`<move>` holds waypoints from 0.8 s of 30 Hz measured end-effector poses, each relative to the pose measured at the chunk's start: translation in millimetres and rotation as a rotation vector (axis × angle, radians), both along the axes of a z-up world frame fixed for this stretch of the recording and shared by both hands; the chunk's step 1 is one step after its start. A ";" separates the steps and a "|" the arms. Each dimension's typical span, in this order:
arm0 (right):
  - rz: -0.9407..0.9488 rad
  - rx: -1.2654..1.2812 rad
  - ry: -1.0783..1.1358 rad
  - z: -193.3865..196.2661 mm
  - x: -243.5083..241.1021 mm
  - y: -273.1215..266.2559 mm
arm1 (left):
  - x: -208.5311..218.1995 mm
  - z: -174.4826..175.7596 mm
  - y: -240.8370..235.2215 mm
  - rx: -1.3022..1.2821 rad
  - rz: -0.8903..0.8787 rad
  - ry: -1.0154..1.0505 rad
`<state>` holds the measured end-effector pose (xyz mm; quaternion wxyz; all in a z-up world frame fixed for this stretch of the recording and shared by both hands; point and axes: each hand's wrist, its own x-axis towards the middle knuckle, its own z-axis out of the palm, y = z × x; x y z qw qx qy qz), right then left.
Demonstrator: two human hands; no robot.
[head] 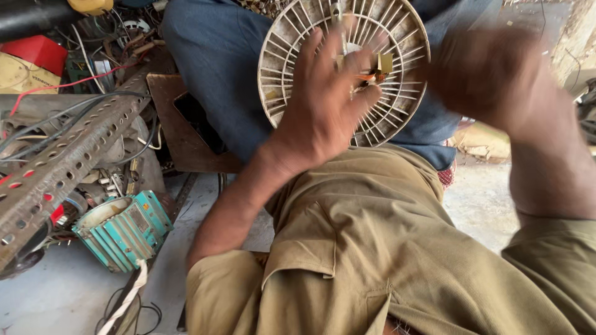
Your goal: The person sits on the floor and winds copper wire around the slots of a fan motor stator. They repeatedly wrap the wire by hand, rotate the stator to access different slots, and adjust the winding tension.
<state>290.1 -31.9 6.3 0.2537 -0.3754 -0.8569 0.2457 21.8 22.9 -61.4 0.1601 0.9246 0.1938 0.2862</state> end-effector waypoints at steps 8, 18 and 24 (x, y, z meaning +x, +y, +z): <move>-0.398 0.290 -0.128 -74.8 7.4 55.7 | 36.6 49.6 45.4 -0.719 0.180 -0.307; -0.052 -0.184 0.196 -18.8 4.1 -22.3 | 7.0 13.9 11.3 -0.376 0.015 -0.259; -0.332 0.014 -0.035 -80.8 14.9 42.3 | 12.8 39.6 3.2 -0.318 0.073 -0.329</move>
